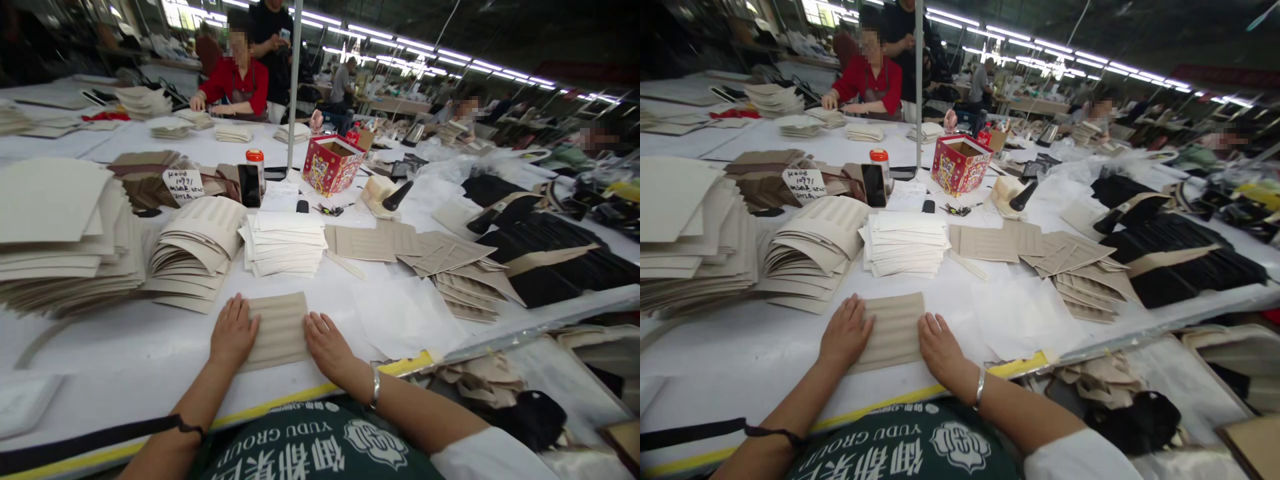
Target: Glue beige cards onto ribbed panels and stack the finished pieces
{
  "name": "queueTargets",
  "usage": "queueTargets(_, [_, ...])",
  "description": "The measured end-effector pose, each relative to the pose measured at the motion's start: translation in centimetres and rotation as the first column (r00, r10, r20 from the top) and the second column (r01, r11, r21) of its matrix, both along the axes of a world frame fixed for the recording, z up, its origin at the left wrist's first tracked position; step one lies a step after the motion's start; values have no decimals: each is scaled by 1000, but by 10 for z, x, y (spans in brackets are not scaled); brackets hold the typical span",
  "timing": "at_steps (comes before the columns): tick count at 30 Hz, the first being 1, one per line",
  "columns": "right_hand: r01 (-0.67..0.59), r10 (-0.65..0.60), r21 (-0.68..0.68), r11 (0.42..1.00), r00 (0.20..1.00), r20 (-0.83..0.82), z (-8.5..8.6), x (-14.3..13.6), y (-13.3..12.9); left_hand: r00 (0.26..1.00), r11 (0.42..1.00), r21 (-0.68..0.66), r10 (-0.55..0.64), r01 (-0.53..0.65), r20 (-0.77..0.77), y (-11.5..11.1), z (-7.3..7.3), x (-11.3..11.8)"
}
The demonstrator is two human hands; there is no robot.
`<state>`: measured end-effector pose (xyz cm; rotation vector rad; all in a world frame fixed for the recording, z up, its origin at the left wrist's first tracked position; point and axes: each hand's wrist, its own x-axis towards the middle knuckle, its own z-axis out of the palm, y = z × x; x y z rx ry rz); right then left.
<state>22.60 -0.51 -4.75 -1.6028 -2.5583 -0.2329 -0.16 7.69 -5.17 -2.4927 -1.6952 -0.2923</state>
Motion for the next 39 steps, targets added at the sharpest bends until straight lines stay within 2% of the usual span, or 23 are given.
queueTargets(3, [25, -31, -47, 999, 991, -128, 8, -11, -2, 999, 999, -43, 5, -7, -51, -1, 8, 3])
queueTargets(6, [42, -61, -74, 996, 960, -273, 13, -34, 23, 993, 992, -125, -35, 20, -116, 3, 18, 4])
queueTargets(9, [54, -91, -125, 991, 948, -306, 9, -59, 45, 983, 974, -220, -88, 52, -159, -3, 23, -3])
queueTargets(11, [68, -113, -164, 984, 952, -285, 5, -68, 48, 981, 967, -246, -108, 66, -162, -22, 20, -12])
queueTargets(16, [71, -119, -169, 983, 949, -291, 2, -70, 43, 973, 962, -198, -210, 188, -96, -96, 0, -40])
queueTargets(18, [47, -106, -176, 983, 933, -343, 2, -63, 49, 973, 967, -144, -224, 213, -65, -104, -4, -46])
queueTargets(20, [46, -117, -184, 982, 910, -398, 6, -47, 61, 976, 974, -73, -215, 213, -20, -90, -1, -44])
queueTargets(22, [111, -177, -183, 977, 900, -398, 11, -24, 72, 978, 978, -23, -208, 209, 33, -63, 6, -32])
queueTargets(25, [180, -209, -142, 973, 949, -236, 17, 3, 74, 977, 974, -88, -206, 210, 45, -24, 14, -5])
queueTargets(27, [140, -147, -87, 986, 985, -88, 17, 7, 61, 985, 971, -165, -173, 172, 8, -10, 14, 10])
queueTargets(31, [29, -27, -15, 999, 994, 104, 10, -10, 7, 996, 977, -199, -82, 74, -30, -9, 10, 23])
queueTargets(35, [-69, 69, -4, 998, 994, 87, 11, -17, -54, 999, 991, -128, 36, -37, -6, -16, 8, 20])
queueTargets(37, [-76, 77, -41, 996, 997, 31, 18, -7, -61, 997, 995, -67, 79, -78, 18, -20, 6, 13])
queueTargets(39, [32, -32, -69, 997, 999, -3, 30, 11, -43, 997, 995, -67, 71, -70, 15, -27, 3, 4])
